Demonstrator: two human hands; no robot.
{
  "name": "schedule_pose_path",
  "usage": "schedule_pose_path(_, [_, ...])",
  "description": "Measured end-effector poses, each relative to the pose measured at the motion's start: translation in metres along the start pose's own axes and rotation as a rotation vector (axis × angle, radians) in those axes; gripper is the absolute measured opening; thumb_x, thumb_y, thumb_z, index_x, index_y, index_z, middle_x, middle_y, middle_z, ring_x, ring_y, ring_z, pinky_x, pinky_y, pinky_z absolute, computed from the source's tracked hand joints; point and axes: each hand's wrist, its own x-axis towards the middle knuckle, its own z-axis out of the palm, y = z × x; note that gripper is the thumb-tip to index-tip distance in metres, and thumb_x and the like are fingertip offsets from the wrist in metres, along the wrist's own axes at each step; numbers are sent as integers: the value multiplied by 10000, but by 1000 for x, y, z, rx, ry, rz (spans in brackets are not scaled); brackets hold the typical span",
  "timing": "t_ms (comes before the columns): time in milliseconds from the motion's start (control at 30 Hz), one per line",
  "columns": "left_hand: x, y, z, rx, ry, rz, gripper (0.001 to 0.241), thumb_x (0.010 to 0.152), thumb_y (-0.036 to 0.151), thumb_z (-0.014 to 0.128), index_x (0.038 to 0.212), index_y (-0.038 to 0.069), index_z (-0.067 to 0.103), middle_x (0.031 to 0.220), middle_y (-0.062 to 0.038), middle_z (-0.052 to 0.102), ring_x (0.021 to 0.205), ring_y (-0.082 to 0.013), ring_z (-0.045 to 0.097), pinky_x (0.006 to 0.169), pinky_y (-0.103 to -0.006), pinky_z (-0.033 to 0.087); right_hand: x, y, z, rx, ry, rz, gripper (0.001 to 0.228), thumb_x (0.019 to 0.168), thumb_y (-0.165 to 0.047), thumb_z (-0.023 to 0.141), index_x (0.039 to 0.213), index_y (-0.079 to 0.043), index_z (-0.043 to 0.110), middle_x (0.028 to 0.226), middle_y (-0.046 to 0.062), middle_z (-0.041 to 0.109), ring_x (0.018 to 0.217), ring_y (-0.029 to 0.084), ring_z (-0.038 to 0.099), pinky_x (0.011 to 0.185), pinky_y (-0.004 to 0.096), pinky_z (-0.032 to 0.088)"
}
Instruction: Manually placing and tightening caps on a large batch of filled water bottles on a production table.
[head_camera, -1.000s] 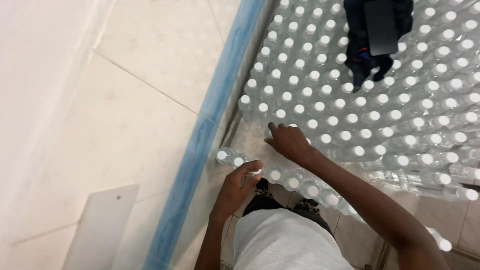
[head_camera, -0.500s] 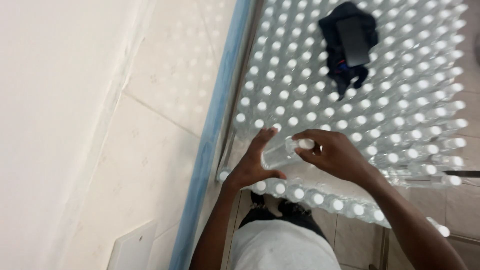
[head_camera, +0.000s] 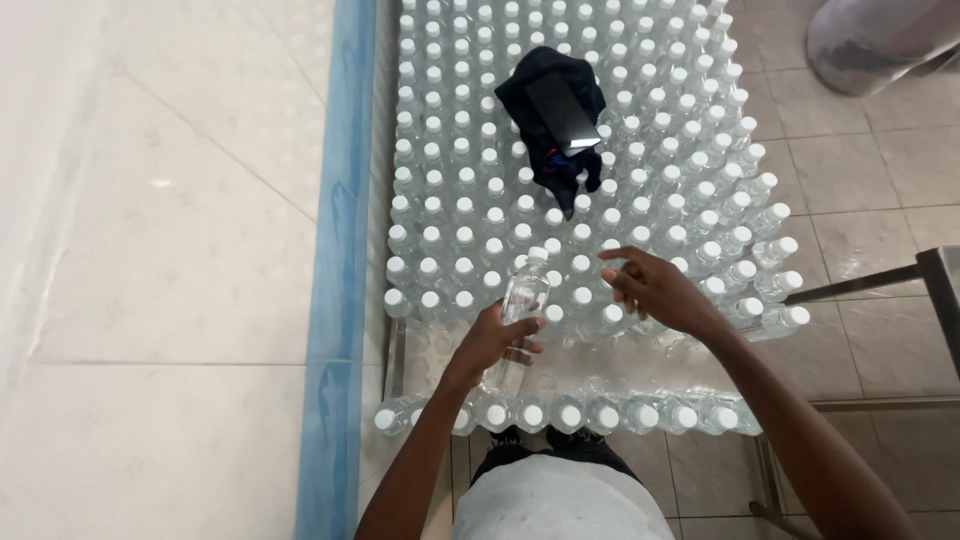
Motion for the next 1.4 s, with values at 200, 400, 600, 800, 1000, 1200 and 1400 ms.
schedule_pose_path(200, [8, 0, 2, -47, 6, -39, 727, 920, 310, 885, 1484, -13, 560, 1279, -247, 726, 978, -349, 821, 806, -454, 721, -13, 17, -23, -102, 9, 67, 413, 1097, -275, 649, 1422, -30, 714, 812, 205, 756, 723, 271, 718, 564, 376, 607])
schedule_pose_path(400, [9, -3, 10, -55, 7, -48, 689, 928, 272, 858, 1479, -23, 569, 1296, -244, 734, 988, -321, 819, 820, -436, 718, 0, 11, -17, -222, -51, -25, 409, 1106, -335, 620, 1414, -90, 730, 846, 165, 769, 765, 248, 742, 621, 378, 618])
schedule_pose_path(600, [-1, 0, 14, 8, -33, 24, 723, 923, 252, 868, 1500, -20, 528, 1196, -209, 761, 918, -270, 816, 775, -376, 713, 13, -16, 2, -463, -101, -198, 526, 1143, -381, 509, 1619, -157, 511, 1114, 191, 753, 932, 366, 774, 751, 518, 618])
schedule_pose_path(800, [-34, 26, 15, 250, -190, 114, 755, 866, 243, 917, 1496, 27, 560, 1143, -191, 772, 923, -225, 783, 776, -355, 690, 18, -24, -1, -794, -318, -597, 445, 1168, -357, 416, 1522, -95, 477, 1254, 177, 670, 1060, 421, 734, 805, 558, 643])
schedule_pose_path(1000, [-48, 25, 8, 565, -259, 149, 853, 756, 457, 987, 1438, 88, 633, 1079, -158, 804, 907, -239, 774, 770, -391, 649, 20, 22, 3, -821, -508, -500, 569, 1145, -555, 351, 1523, -168, 528, 1115, 149, 712, 956, 401, 725, 804, 536, 608])
schedule_pose_path(1200, [-59, 28, 26, 939, -127, 159, 918, 813, 534, 864, 1588, 171, 530, 1060, -108, 808, 898, -315, 792, 819, -484, 609, 2, 25, 10, -265, -522, 83, 643, 1170, -524, 351, 715, -122, 558, 422, 40, 493, 358, 198, 529, 426, 347, 458])
schedule_pose_path(1400, [-50, 21, 18, 543, -345, 186, 906, 812, 430, 952, 1563, 114, 556, 1097, -223, 765, 899, -313, 793, 733, -403, 666, -30, 19, -8, -874, -257, -709, 653, 1084, -628, 452, 1435, -85, 546, 938, 145, 656, 794, 366, 718, 680, 464, 569])
